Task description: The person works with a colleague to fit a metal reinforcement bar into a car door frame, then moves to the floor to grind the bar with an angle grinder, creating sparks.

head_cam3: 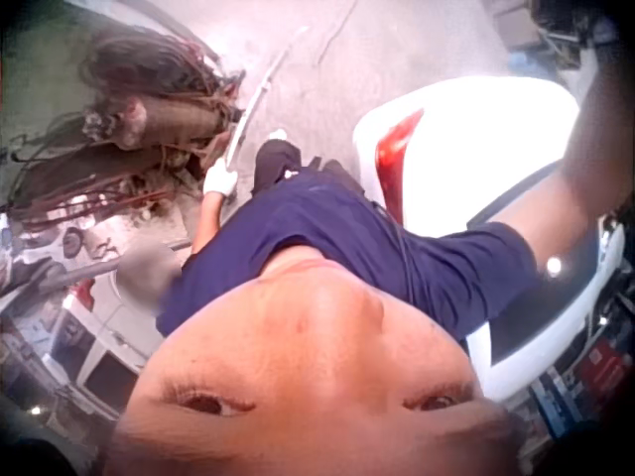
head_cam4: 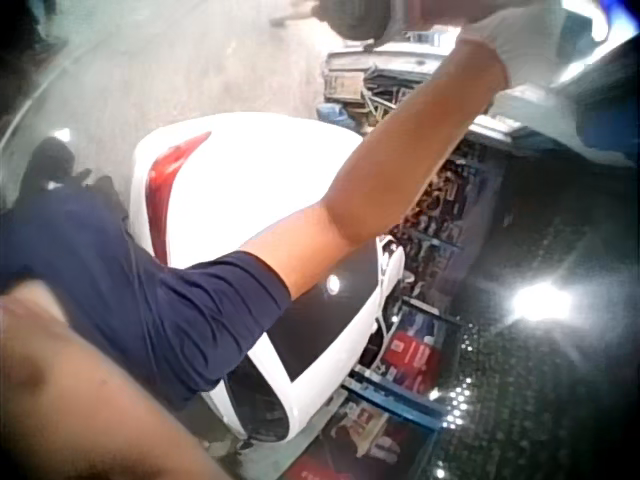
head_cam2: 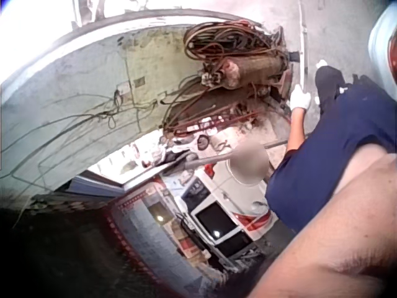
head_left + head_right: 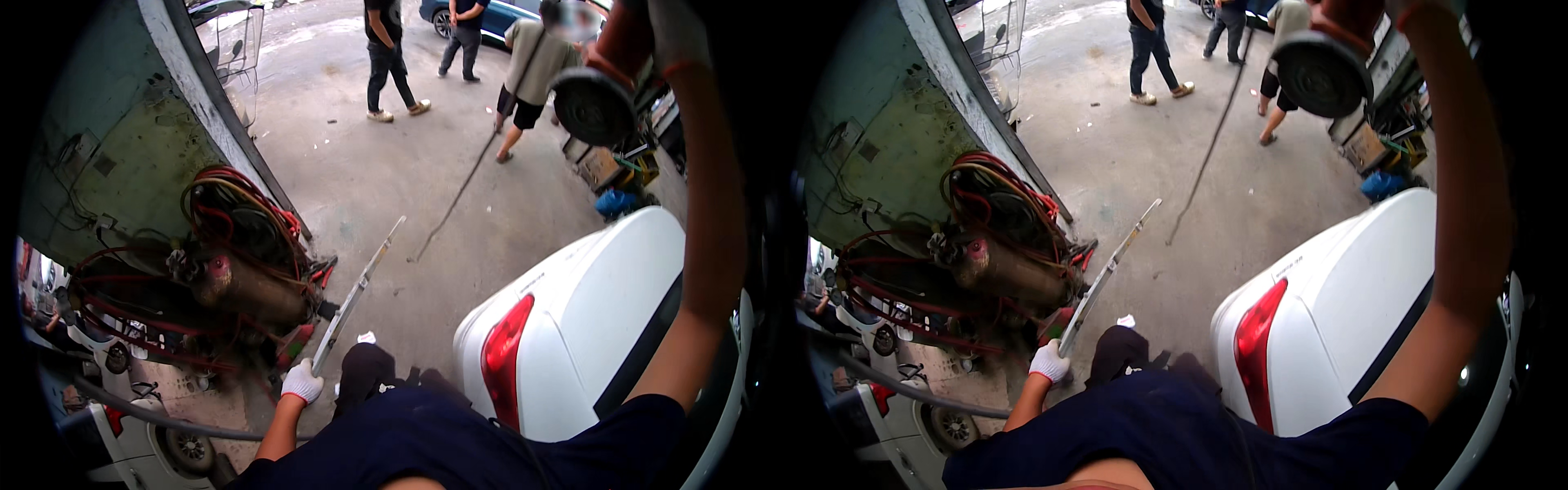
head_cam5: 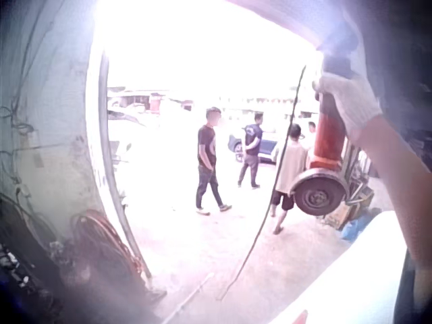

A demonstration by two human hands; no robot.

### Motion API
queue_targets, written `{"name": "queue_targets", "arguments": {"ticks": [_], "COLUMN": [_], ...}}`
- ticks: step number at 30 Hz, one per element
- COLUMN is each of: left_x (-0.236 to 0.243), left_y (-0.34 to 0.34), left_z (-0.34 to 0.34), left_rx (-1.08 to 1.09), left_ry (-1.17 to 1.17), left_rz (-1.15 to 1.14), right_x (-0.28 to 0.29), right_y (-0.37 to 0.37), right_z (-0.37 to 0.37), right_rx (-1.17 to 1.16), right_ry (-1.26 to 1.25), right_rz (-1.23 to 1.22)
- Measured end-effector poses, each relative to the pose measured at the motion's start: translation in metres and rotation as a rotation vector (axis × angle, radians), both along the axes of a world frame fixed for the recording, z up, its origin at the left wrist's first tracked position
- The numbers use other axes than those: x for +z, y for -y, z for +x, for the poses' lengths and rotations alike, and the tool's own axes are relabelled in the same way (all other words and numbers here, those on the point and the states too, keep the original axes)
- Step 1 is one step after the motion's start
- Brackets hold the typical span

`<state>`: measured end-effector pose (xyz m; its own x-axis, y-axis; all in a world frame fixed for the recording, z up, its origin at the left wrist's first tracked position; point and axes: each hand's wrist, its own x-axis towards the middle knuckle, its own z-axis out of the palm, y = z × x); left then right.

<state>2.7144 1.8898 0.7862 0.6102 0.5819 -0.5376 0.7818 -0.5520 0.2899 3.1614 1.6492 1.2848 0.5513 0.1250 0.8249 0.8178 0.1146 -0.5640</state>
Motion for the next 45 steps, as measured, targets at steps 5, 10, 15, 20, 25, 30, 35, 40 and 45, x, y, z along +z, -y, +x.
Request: {"name": "queue_targets", "arguments": {"ticks": [5,10,15,20,25,30,35,40,45], "left_x": [-0.062,-0.118,-0.161,-0.241,-0.231,-0.304,-0.311,-0.263,-0.280], "left_y": [-0.065,-0.170,-0.238,-0.322,-0.357,-0.452,-0.462,-0.481,-0.562], "left_z": [0.072,0.137,0.233,0.306,0.379,0.402,0.459,0.591,0.700], "left_rx": [0.003,0.087,0.073,0.175,0.097,0.084,0.253,0.426,0.494], "left_ry": [0.144,0.175,0.196,0.309,0.166,0.042,0.034,0.035,-0.035], "left_rz": [-0.051,-0.090,-0.168,-0.322,-0.165,-0.138,-0.231,-0.196,-0.258], "right_x": [0.018,-0.010,-0.040,-0.171,-0.300,-0.379,-0.389,-0.368,-0.369], "right_y": [-0.017,-0.041,-0.068,-0.116,-0.150,-0.180,-0.215,-0.264,-0.305], "right_z": [0.082,0.150,0.179,0.242,0.315,0.404,0.472,0.539,0.630], "right_rx": [-0.565,-0.281,-0.428,-0.619,-0.711,-0.673,-0.654,-0.661,-0.604], "right_ry": [0.097,0.043,-0.059,-0.010,-0.244,-0.544,-0.629,-0.670,-0.668], "right_rz": [-0.232,-0.141,-0.111,-0.293,-0.612,-0.649,-0.774,-0.728,-0.450]}}
